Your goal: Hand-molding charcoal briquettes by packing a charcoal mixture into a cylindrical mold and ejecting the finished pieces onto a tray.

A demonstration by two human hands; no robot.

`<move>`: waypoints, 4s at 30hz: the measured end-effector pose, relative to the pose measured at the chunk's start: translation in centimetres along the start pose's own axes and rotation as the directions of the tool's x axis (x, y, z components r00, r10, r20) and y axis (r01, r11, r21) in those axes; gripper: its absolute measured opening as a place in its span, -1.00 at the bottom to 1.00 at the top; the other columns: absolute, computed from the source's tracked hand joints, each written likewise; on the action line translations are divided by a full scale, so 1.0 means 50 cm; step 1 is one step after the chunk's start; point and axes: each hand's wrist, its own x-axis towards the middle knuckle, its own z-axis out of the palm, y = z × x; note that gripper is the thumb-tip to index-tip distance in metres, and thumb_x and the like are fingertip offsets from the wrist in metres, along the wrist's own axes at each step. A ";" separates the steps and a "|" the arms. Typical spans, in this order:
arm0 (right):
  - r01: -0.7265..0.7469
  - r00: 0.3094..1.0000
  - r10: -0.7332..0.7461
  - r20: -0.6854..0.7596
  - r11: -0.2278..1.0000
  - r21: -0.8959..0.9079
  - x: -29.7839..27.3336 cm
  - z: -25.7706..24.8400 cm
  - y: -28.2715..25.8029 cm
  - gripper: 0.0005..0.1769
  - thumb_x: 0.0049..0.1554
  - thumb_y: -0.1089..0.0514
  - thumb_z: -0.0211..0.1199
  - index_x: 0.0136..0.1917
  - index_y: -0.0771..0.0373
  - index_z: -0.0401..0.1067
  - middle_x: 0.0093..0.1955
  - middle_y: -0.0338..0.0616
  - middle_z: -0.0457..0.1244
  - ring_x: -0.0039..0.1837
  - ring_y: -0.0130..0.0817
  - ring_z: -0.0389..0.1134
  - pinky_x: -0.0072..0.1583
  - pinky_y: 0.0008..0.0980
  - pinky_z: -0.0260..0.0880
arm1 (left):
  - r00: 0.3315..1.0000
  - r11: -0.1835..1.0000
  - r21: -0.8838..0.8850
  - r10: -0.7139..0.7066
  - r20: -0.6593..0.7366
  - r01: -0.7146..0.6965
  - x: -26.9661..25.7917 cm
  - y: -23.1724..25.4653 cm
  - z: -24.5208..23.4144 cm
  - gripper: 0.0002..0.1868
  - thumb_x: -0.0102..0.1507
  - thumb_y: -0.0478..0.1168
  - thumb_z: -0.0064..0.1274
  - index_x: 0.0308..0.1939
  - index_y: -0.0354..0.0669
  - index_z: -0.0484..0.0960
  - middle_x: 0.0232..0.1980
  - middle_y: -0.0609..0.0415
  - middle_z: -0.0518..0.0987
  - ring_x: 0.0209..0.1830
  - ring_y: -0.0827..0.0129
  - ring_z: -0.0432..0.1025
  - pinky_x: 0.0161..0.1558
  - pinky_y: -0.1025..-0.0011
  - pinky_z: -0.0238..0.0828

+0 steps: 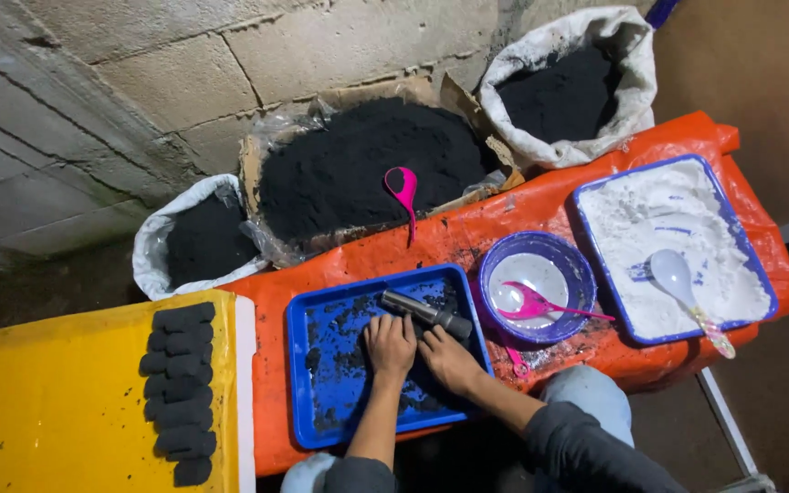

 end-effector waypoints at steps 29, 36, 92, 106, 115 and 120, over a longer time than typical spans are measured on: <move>-0.410 0.875 0.293 0.386 0.873 0.265 0.086 -0.151 -0.069 -0.09 -0.12 -0.21 -0.09 0.38 0.32 -0.14 0.31 0.22 -0.08 0.40 0.06 -0.18 0.28 0.03 -0.09 | 0.370 0.374 -0.229 -0.364 0.855 0.899 0.107 0.016 -0.283 -0.29 0.28 0.11 -0.63 0.23 -0.50 0.05 0.32 -0.39 -0.02 0.36 -0.05 -0.16 0.34 0.14 -0.33; -0.144 0.989 0.145 -0.001 0.988 0.063 0.074 0.029 -0.079 -0.33 -0.05 -0.45 -0.15 -0.05 0.17 0.23 -0.01 -0.07 0.11 0.17 -0.18 0.07 0.18 0.04 -0.02 | 0.367 0.410 -0.141 -0.546 0.753 0.901 0.101 -0.020 -0.245 -0.40 0.28 0.11 -0.51 0.20 -0.29 0.14 0.23 -0.27 0.19 0.28 0.01 0.07 0.26 0.20 -0.03; -0.421 0.904 0.401 0.146 0.896 0.142 0.039 -0.061 -0.090 -0.44 -0.01 -0.16 0.00 0.12 0.26 0.25 0.24 0.21 -0.05 0.32 0.07 -0.07 0.21 0.03 0.04 | 0.730 0.752 -0.305 -0.323 0.602 0.584 -0.008 0.023 -0.208 -0.72 0.13 -0.40 -0.13 -0.06 -0.25 0.42 -0.24 -0.28 0.48 -0.16 -0.08 0.40 -0.17 0.18 0.39; -0.209 0.970 0.172 0.171 0.950 0.231 0.123 0.008 -0.075 0.04 -0.16 -0.45 -0.32 0.44 0.09 -0.38 0.43 0.19 -0.36 0.46 0.08 -0.44 0.31 0.06 -0.33 | 0.321 0.742 0.094 -0.396 0.860 0.664 0.055 -0.021 -0.215 -0.57 0.14 -0.42 -0.35 0.10 -0.45 0.29 0.03 -0.37 0.39 0.10 0.00 0.30 0.02 0.23 0.36; -0.073 0.996 0.058 0.071 0.971 0.229 0.138 0.001 -0.050 -0.48 -0.05 -0.24 -0.23 -0.17 0.23 0.23 -0.16 -0.03 0.08 -0.12 -0.13 0.05 -0.03 -0.12 0.01 | 0.196 0.645 0.207 -0.496 0.846 0.735 0.102 0.007 -0.227 -0.68 0.11 -0.36 -0.40 -0.30 -0.29 0.53 -0.16 -0.12 0.51 -0.12 0.08 0.38 -0.08 0.26 0.28; -0.027 0.988 0.078 -0.131 0.936 0.351 0.140 0.040 -0.041 -0.71 -0.16 -0.07 -0.09 -0.51 0.14 0.24 -0.44 -0.26 0.08 -0.29 -0.30 0.07 -0.11 -0.22 0.04 | 0.053 0.607 0.322 -0.517 0.854 0.726 0.135 0.018 -0.246 -0.62 0.19 -0.23 -0.43 -0.22 -0.31 0.54 -0.13 -0.15 0.52 -0.14 0.08 0.41 -0.14 0.28 0.32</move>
